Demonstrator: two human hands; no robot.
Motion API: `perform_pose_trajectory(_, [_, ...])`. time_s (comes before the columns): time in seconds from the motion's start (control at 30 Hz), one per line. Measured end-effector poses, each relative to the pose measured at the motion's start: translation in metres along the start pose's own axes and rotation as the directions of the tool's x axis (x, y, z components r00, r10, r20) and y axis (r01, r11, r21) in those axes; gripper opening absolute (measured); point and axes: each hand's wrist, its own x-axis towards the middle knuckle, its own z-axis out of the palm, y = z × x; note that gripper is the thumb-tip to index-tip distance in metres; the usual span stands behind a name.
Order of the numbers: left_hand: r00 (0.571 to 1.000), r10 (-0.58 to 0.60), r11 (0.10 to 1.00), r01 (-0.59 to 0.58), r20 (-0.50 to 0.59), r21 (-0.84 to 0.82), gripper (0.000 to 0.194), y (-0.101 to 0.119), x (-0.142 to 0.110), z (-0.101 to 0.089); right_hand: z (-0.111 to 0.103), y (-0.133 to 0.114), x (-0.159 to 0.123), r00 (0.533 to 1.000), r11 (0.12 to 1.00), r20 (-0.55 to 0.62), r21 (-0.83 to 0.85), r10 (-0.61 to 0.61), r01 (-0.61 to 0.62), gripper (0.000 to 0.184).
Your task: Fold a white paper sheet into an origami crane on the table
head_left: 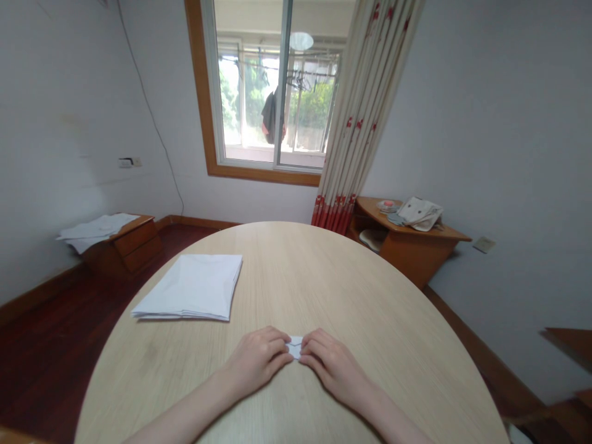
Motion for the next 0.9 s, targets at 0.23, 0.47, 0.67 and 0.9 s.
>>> perform_pose_trajectory(0.23, [0.993,0.119,0.981,-0.115,-0.015,0.155,0.023,-0.0024,0.0008,0.0025,-0.0006,-0.0016,0.0008,1.000,1.000,0.015,-0.005,0.014,-0.014,0.012])
perform_pose_trajectory(0.47, [0.983,0.184,0.929,-0.176,0.008,0.326,0.023,-0.0052,0.0011,0.0074,0.0018,-0.0004,0.0006,0.999,0.999,-0.013,-0.027,-0.029,0.029,0.019])
perform_pose_trajectory(0.67, [0.999,0.020,0.990,-0.024,0.032,0.140,0.010,0.0008,0.0023,0.0001,0.0001,-0.0015,0.0007,0.997,0.996,-0.005,-0.059,-0.072,0.072,0.017])
perform_pose_trajectory(0.9, [1.000,-0.024,0.998,0.023,0.013,0.060,0.017,0.0008,0.0022,0.0022,0.0000,0.0004,0.0001,0.996,0.991,-0.006,-0.093,-0.095,0.094,0.013])
